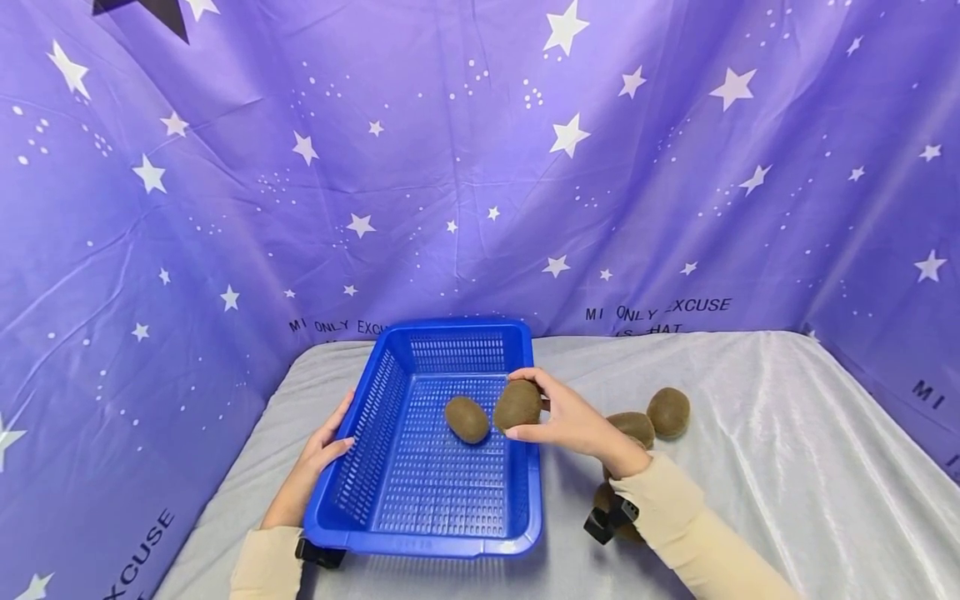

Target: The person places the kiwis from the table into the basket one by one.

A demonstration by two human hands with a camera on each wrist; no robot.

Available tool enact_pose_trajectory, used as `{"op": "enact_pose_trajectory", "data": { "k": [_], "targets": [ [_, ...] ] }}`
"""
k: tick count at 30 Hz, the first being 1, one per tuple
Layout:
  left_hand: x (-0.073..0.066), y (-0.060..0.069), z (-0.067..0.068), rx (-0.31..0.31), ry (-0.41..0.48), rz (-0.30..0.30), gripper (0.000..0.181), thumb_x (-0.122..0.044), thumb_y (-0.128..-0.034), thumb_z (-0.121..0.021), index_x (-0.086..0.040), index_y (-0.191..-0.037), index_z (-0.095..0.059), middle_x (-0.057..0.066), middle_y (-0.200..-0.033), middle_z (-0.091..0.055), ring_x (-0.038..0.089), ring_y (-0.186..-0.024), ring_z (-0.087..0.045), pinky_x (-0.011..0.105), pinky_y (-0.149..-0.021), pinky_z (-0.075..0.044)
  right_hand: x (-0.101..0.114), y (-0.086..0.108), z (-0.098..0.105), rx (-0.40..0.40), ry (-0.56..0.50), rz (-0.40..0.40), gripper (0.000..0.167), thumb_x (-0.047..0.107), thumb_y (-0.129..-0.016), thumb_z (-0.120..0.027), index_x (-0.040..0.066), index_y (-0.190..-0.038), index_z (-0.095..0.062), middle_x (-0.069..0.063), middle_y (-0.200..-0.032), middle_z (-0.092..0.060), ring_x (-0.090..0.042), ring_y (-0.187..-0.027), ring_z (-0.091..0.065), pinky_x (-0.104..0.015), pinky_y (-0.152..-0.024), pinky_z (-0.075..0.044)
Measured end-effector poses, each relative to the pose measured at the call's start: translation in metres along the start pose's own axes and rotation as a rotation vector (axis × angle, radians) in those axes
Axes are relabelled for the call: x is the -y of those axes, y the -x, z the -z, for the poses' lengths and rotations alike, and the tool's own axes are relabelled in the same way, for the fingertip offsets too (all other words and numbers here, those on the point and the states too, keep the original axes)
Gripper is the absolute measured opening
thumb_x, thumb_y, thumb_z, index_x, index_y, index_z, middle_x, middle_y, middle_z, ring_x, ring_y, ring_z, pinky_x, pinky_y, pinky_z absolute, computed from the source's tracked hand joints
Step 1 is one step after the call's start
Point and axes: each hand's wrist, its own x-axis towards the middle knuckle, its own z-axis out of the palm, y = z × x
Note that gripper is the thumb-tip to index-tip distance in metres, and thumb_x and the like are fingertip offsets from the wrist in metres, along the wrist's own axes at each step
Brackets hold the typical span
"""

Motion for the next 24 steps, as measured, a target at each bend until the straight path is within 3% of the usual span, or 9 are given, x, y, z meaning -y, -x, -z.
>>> {"op": "enact_pose_trajectory", "data": {
  "k": [5,13,24],
  "targets": [
    [-0.001,0.001,0.001,0.004,0.005,-0.001,0.067,0.005,-0.0917,-0.038,0.004,-0.148,-0.001,0.002,-0.158,-0.008,-0.002,-0.13,-0.034,0.02,-0.098,-0.038,-0.002,-0.002,-0.005,0.015,0.048,0.001,0.069,0.022,-0.075,-0.079,0.007,-0.132,-0.045,-0.013,-0.133,-0.05,-0.021,-0.11,-0.054,-0.039,-0.094,-0.042],
    [0.001,0.001,0.002,-0.006,-0.011,0.002,0.067,0.006,-0.0913,-0.038,0.005,-0.148,-0.002,0.0,-0.158,-0.01,-0.002,-0.13,-0.034,0.019,-0.097,-0.038,-0.004,-0.006,-0.012,0.033,0.095,0.027,0.071,0.027,-0.075,-0.079,0.011,-0.134,-0.044,-0.008,-0.128,-0.054,-0.018,-0.105,-0.056,-0.037,-0.092,-0.043],
    [0.0,0.0,0.001,-0.014,-0.013,0.041,0.067,0.004,-0.0924,-0.038,0.0,-0.15,-0.003,0.01,-0.158,-0.003,-0.001,-0.128,-0.036,0.022,-0.096,-0.041,-0.008,-0.008,-0.014,0.009,0.204,0.081,0.073,0.03,-0.072,-0.081,0.01,-0.134,-0.046,-0.01,-0.138,-0.048,-0.023,-0.117,-0.051,-0.044,-0.098,-0.04]
  ]
}}
